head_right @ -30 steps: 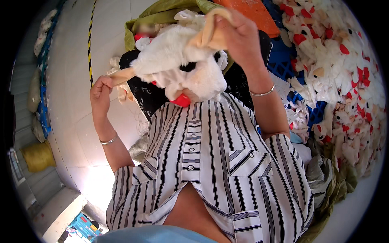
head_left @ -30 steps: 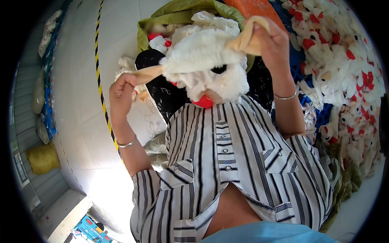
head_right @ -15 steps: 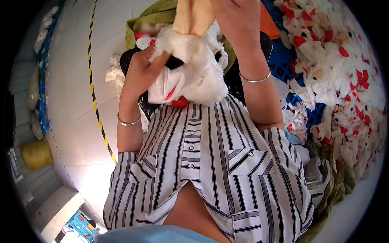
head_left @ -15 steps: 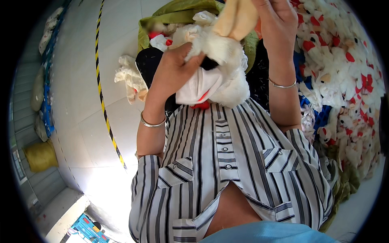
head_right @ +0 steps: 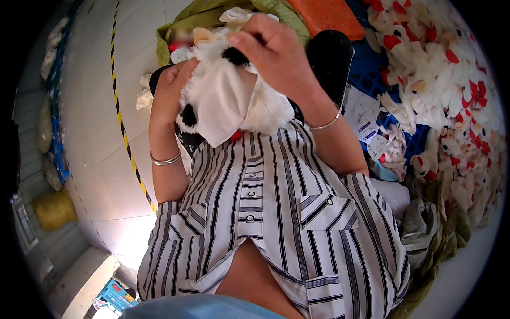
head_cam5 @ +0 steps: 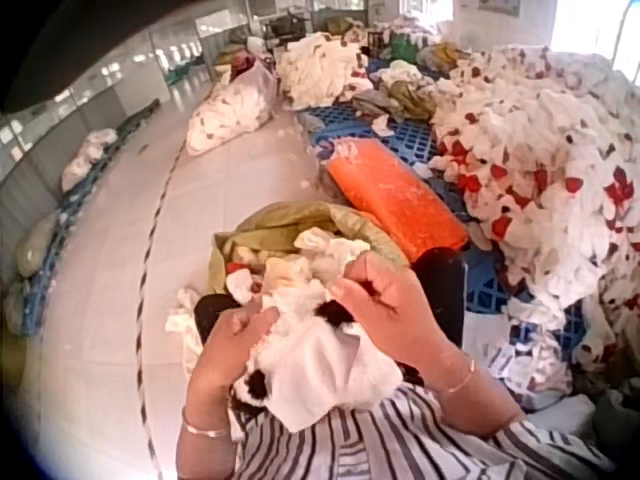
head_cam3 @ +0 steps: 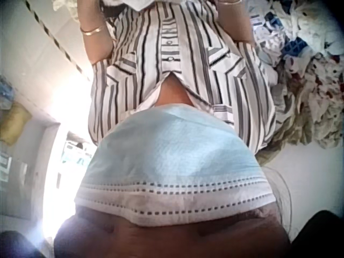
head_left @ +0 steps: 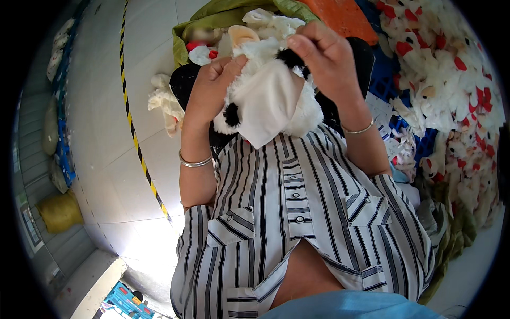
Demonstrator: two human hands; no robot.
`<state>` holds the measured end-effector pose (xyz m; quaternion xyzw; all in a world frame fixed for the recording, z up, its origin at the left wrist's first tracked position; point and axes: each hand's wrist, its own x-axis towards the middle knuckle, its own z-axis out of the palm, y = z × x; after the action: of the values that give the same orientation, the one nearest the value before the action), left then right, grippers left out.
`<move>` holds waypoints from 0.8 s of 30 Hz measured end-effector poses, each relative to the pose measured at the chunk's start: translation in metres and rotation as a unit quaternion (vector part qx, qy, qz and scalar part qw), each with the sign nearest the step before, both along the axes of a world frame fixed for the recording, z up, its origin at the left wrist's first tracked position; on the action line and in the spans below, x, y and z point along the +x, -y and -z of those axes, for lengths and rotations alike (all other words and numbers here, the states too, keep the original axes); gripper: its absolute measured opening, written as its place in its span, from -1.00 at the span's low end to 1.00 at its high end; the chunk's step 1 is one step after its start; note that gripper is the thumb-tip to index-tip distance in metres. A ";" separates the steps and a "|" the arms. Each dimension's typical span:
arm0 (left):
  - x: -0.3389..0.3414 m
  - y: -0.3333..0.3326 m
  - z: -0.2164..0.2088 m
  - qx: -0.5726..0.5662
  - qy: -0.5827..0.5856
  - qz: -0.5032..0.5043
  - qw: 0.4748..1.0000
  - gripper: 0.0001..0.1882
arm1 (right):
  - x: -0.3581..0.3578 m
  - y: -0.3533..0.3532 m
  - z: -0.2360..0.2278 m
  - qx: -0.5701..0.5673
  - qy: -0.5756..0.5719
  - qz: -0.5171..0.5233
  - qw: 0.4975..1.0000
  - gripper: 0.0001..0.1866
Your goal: The person repeatedly stuffs white fluffy material into the opening of a white plush toy with red feet and black eyes. The person uses both hands to push the material inside and adjust the toy's shape. The task is performed over a green bag containing the stuffing material.
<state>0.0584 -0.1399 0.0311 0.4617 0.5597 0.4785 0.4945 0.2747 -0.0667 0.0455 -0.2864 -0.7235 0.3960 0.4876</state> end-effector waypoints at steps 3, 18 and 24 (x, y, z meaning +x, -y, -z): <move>-0.007 0.009 0.000 -0.003 0.064 0.049 0.997 -0.64 | 0.027 -0.022 -0.007 0.029 0.008 0.048 0.998 -0.79; -0.018 0.022 0.011 -0.010 0.178 -0.034 0.983 -0.70 | 0.026 -0.015 -0.025 0.008 -0.024 0.029 0.999 -0.82; 0.017 -0.009 -0.001 0.047 0.264 -0.188 0.945 -0.71 | -0.046 0.046 -0.009 0.111 0.188 -0.126 0.968 -0.52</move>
<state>0.0752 -0.1313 0.0325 0.2283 0.4627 0.6930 0.5035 0.2286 -0.1127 0.0546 -0.2067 -0.8717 0.3107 0.3177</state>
